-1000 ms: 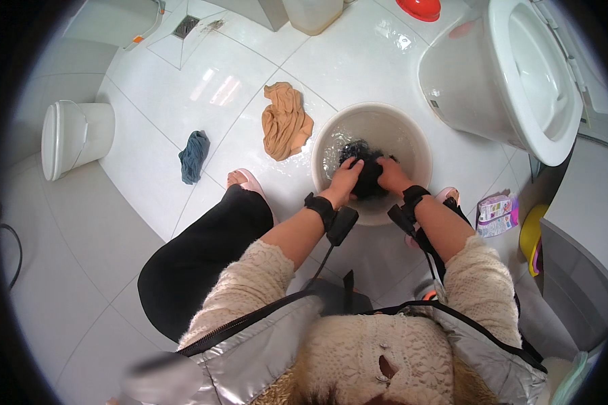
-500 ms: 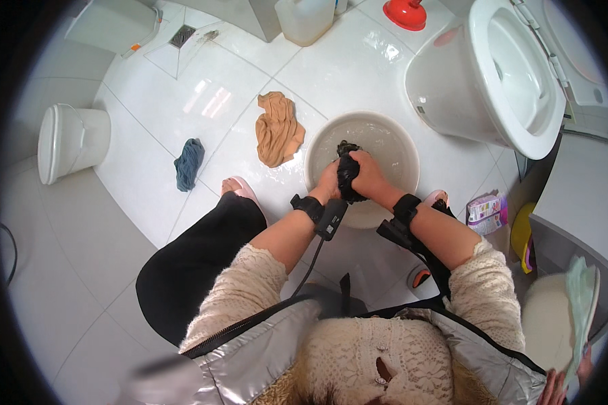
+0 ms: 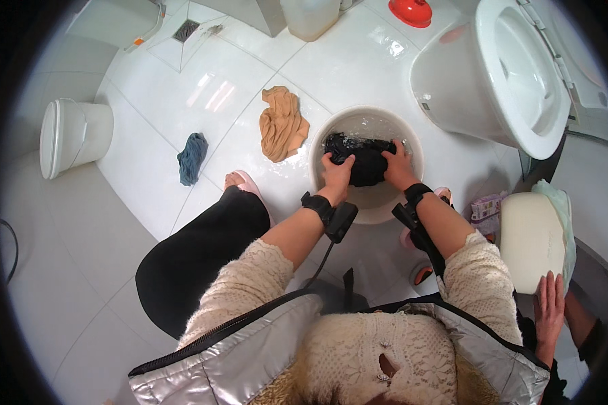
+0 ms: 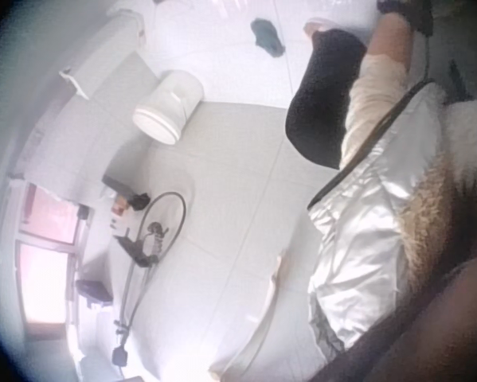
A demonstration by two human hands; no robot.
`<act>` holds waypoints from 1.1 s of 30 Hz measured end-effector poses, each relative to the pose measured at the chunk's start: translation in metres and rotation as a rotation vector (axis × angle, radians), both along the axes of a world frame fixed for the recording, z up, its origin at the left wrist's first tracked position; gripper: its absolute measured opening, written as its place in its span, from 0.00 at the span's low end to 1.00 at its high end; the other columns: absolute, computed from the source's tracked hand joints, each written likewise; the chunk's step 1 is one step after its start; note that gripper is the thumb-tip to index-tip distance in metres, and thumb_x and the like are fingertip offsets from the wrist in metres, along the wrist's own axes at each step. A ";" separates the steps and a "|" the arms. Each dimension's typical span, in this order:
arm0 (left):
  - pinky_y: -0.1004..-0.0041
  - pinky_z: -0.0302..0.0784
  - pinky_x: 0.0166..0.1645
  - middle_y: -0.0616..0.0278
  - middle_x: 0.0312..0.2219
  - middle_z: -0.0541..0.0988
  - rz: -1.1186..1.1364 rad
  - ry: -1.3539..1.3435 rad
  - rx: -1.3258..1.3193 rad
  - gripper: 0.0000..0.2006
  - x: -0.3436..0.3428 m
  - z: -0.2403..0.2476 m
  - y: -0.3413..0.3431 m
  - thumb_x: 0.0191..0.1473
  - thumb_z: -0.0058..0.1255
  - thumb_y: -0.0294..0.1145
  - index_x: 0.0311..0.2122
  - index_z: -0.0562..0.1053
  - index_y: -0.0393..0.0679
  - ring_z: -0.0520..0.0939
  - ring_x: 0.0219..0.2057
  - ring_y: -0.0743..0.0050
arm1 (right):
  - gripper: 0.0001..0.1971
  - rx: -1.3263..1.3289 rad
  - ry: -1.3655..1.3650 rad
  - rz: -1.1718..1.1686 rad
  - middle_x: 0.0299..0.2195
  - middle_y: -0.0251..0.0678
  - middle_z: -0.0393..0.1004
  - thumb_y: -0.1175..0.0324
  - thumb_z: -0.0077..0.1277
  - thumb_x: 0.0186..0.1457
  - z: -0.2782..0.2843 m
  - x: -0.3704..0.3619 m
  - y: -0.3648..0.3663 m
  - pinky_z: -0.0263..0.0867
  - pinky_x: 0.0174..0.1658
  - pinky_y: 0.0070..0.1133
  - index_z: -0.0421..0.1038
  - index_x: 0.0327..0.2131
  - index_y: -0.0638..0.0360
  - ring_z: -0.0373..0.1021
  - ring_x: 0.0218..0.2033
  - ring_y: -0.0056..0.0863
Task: The person washes several small garments by hand in a basin of water placed on the bathroom floor. They submerge, scrub, rinse, and wring each item, then place the wet clothes on the floor beside the basin.
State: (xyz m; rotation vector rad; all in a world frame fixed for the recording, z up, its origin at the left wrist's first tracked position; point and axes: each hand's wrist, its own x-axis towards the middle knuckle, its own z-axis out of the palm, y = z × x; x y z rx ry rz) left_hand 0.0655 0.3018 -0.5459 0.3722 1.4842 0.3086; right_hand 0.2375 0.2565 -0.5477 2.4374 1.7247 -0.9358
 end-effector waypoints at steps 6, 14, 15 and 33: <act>0.39 0.54 0.50 0.49 0.58 0.45 -0.005 -0.344 -0.365 0.45 -0.006 0.041 0.013 0.41 0.50 0.62 0.59 0.44 0.54 0.49 0.56 0.40 | 0.19 0.283 0.196 0.089 0.51 0.52 0.52 0.83 0.47 0.36 0.061 -0.025 0.012 0.59 0.49 0.34 0.67 0.38 0.59 0.57 0.48 0.54; 0.45 0.58 0.53 0.56 0.52 0.62 0.237 -0.971 -0.421 0.40 -0.021 0.094 0.004 0.41 0.37 0.72 0.53 0.60 0.52 0.65 0.51 0.52 | 0.13 0.534 0.342 0.249 0.32 0.49 0.68 0.82 0.45 0.32 0.149 -0.069 0.020 0.61 0.42 0.32 0.67 0.29 0.64 0.63 0.39 0.49; 0.45 0.58 0.52 0.57 0.51 0.64 0.254 -1.049 -0.386 0.40 -0.024 0.097 0.006 0.41 0.36 0.72 0.52 0.62 0.52 0.65 0.51 0.53 | 0.13 0.480 0.361 0.249 0.32 0.48 0.68 0.81 0.47 0.32 0.160 -0.071 0.018 0.62 0.41 0.32 0.67 0.28 0.63 0.63 0.37 0.49; 0.68 0.73 0.45 0.55 0.37 0.74 0.300 -1.421 -0.279 0.15 -0.020 0.087 0.017 0.54 0.36 0.37 0.38 0.69 0.37 0.76 0.38 0.65 | 0.30 -0.188 1.164 -0.676 0.36 0.39 0.70 0.87 0.48 0.22 0.186 -0.063 0.028 0.67 0.38 0.26 0.65 0.39 0.63 0.68 0.36 0.36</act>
